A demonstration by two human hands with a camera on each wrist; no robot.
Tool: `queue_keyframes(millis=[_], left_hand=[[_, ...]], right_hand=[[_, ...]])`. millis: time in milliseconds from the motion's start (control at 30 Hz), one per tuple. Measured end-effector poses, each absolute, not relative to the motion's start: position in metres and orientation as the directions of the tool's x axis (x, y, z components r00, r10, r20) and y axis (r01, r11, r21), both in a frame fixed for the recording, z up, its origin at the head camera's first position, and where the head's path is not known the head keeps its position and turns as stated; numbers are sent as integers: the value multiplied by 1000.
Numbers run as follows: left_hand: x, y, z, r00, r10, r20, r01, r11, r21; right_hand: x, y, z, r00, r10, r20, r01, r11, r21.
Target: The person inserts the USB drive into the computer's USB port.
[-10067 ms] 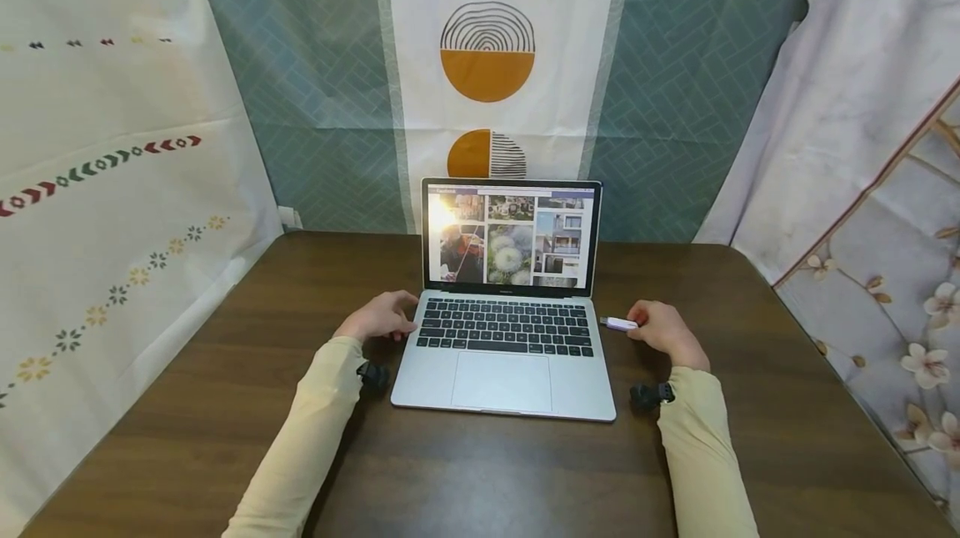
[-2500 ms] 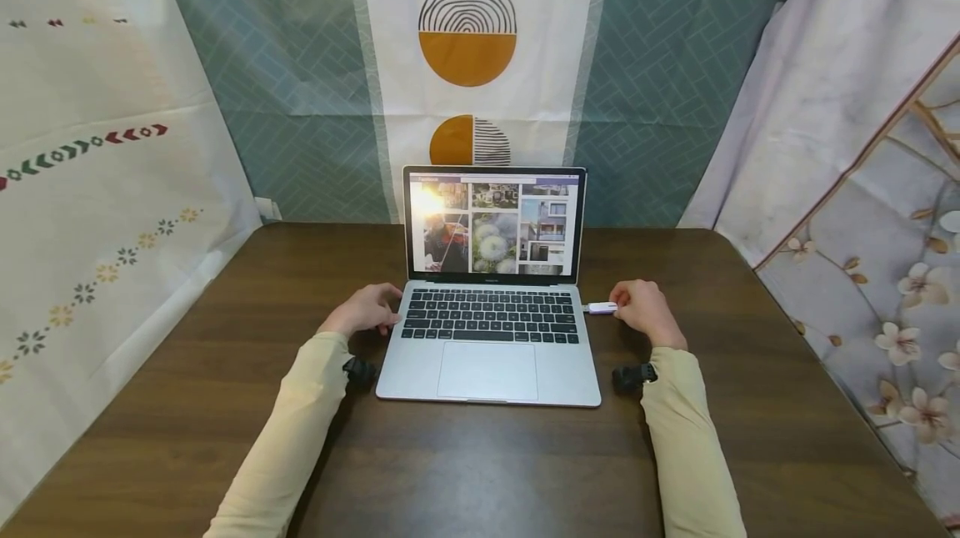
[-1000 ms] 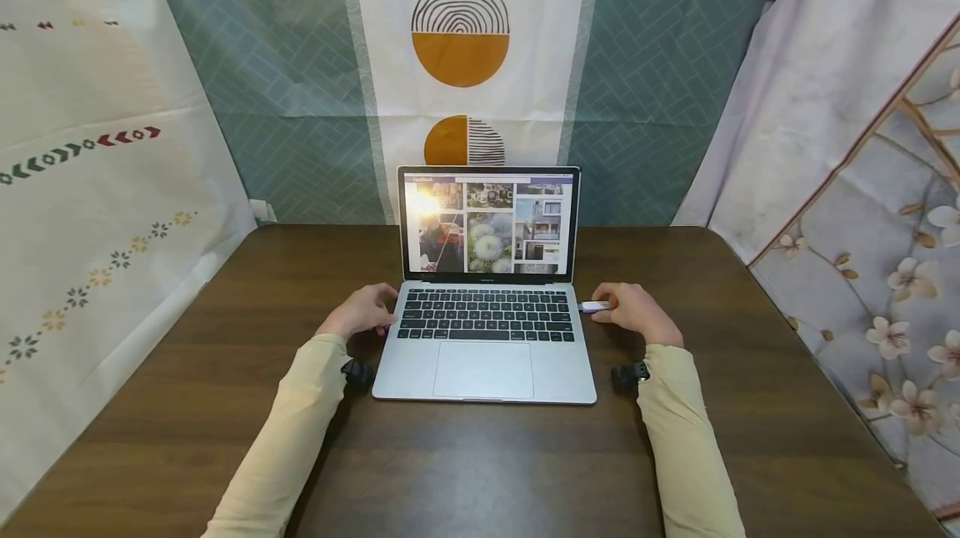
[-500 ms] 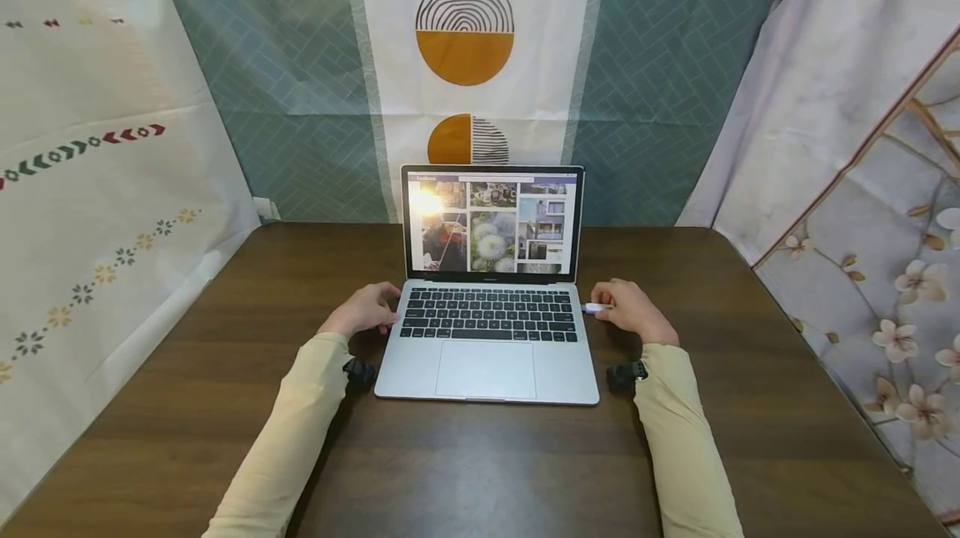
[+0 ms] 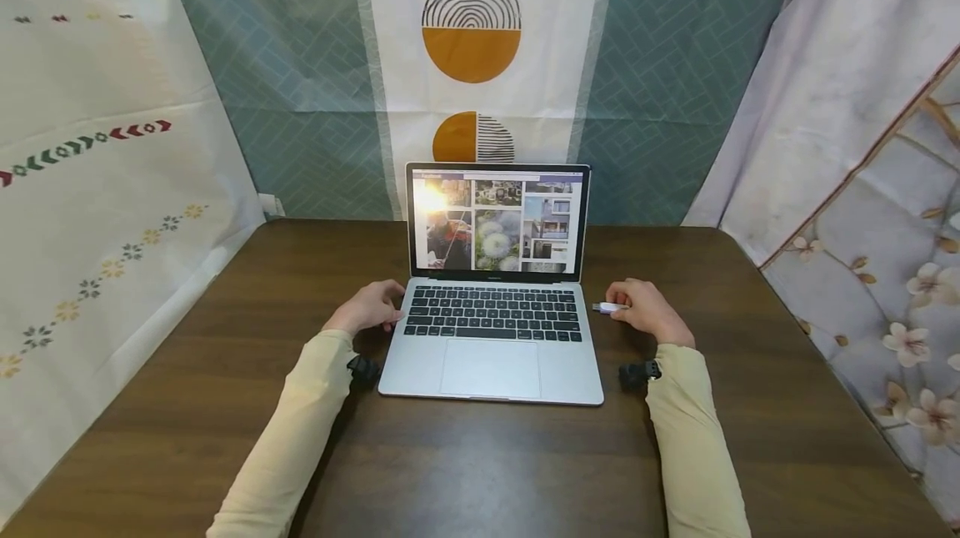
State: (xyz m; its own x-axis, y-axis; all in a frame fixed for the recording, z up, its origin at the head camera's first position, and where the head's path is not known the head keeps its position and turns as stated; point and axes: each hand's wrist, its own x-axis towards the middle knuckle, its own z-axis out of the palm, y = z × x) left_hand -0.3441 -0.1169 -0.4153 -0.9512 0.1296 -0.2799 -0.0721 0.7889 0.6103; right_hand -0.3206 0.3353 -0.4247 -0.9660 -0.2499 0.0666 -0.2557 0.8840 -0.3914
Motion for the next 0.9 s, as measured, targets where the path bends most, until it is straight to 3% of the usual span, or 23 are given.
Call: queue_keyframes(millis=[900], left_hand=[[-344, -115, -415, -952, 132, -278, -66, 795, 603]], right_hand=[[-321, 327, -429, -943, -315, 104, -329, 849, -414]])
